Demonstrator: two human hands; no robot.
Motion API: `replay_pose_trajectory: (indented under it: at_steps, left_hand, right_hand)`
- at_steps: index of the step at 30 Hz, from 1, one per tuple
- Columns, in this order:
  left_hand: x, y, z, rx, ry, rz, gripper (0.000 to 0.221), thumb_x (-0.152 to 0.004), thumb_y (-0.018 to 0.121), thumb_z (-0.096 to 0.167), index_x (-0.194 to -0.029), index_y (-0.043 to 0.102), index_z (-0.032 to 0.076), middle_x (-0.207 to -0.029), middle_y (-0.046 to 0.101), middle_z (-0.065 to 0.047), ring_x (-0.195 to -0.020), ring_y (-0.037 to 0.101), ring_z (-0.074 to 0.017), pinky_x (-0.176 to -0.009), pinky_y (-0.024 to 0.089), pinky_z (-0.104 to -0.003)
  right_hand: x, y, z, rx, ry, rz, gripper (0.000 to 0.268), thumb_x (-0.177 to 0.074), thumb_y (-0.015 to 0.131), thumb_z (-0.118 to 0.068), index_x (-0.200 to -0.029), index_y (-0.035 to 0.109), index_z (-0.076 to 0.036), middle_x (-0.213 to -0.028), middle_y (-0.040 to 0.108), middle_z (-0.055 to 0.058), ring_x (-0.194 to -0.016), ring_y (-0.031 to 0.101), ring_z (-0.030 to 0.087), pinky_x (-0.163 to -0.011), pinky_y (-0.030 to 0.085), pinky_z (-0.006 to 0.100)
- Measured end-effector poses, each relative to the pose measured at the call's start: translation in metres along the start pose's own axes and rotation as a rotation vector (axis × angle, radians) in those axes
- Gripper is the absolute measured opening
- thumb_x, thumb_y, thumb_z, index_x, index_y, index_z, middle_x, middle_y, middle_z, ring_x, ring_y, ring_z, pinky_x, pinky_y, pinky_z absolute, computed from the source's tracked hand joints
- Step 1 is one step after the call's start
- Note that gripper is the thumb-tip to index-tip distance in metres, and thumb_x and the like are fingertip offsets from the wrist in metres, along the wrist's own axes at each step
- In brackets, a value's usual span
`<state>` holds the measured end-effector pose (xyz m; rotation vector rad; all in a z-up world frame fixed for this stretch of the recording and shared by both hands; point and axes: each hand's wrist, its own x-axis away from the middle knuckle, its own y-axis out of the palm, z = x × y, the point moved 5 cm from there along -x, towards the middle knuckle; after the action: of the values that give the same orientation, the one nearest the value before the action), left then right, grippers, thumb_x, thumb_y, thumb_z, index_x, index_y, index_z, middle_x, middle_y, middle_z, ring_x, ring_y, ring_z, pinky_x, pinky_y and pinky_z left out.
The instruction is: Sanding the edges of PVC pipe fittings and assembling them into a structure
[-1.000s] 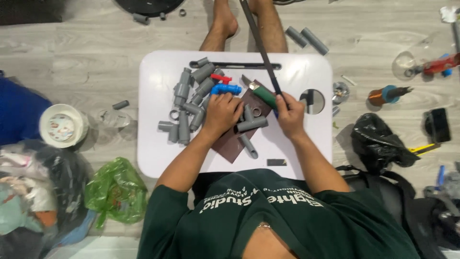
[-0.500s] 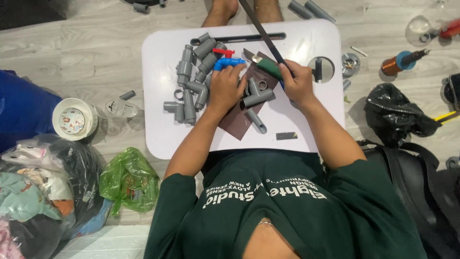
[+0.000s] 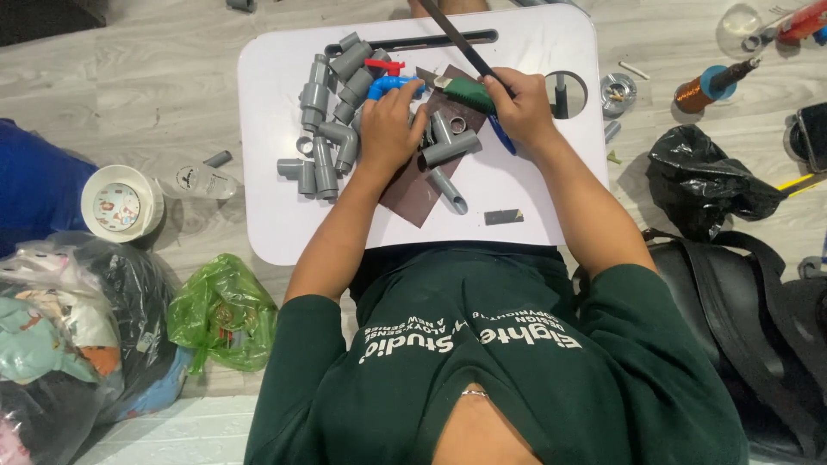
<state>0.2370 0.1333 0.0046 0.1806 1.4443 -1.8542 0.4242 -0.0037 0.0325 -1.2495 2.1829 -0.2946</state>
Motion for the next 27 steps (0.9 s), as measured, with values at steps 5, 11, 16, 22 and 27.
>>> replay_pose_trajectory:
  at_steps: [5, 11, 16, 22, 27]
  left_hand:
    - [0.002, 0.000, -0.001, 0.015, -0.014, -0.012, 0.032, -0.096, 0.063, 0.023, -0.128, 0.063, 0.018, -0.092, 0.069, 0.001, -0.080, 0.062, -0.0226, -0.073, 0.042, -0.039]
    - [0.002, 0.002, -0.002, 0.009, -0.012, -0.038, 0.031, -0.097, 0.063, 0.024, -0.128, 0.064, 0.018, -0.098, 0.072, 0.000, -0.084, 0.064, -0.0231, -0.075, 0.043, -0.040]
    - [0.001, 0.000, -0.004, 0.034, 0.025, -0.021, 0.023, -0.097, 0.063, 0.024, -0.118, 0.070, 0.014, -0.089, 0.067, -0.002, -0.078, 0.061, -0.0232, -0.072, 0.041, -0.039]
    - [0.002, -0.002, -0.001, 0.048, 0.058, -0.037, 0.015, -0.095, 0.066, 0.021, -0.108, 0.073, 0.017, -0.088, 0.068, 0.000, -0.079, 0.062, -0.0220, -0.070, 0.041, -0.040]
    - [0.002, -0.003, -0.004, 0.071, 0.060, -0.085, 0.014, -0.094, 0.067, 0.022, -0.106, 0.072, 0.018, -0.093, 0.066, -0.001, -0.085, 0.062, -0.0254, -0.076, 0.042, -0.043]
  right_hand:
    - [-0.003, 0.002, 0.003, 0.001, -0.040, -0.010, 0.030, -0.113, 0.055, -0.013, -0.086, 0.063, -0.002, -0.067, 0.046, 0.000, -0.061, 0.038, 0.013, -0.056, 0.026, 0.030]
    - [-0.007, 0.003, 0.005, -0.019, -0.018, -0.020, 0.028, -0.112, 0.056, -0.013, -0.091, 0.068, 0.000, -0.069, 0.051, 0.000, -0.062, 0.040, 0.013, -0.057, 0.027, 0.030]
    - [-0.011, 0.002, 0.001, -0.014, -0.029, -0.031, 0.030, -0.113, 0.055, -0.012, -0.086, 0.063, -0.001, -0.068, 0.049, 0.001, -0.063, 0.039, 0.013, -0.058, 0.026, 0.031]
    - [-0.009, 0.003, 0.008, -0.025, -0.015, -0.022, 0.028, -0.113, 0.056, -0.013, -0.091, 0.068, 0.001, -0.068, 0.050, 0.001, -0.061, 0.040, 0.013, -0.057, 0.027, 0.031]
    - [-0.006, 0.003, 0.000, 0.010, -0.032, -0.018, 0.027, -0.113, 0.056, -0.013, -0.098, 0.073, 0.003, -0.070, 0.057, 0.002, -0.059, 0.043, 0.013, -0.052, 0.028, 0.030]
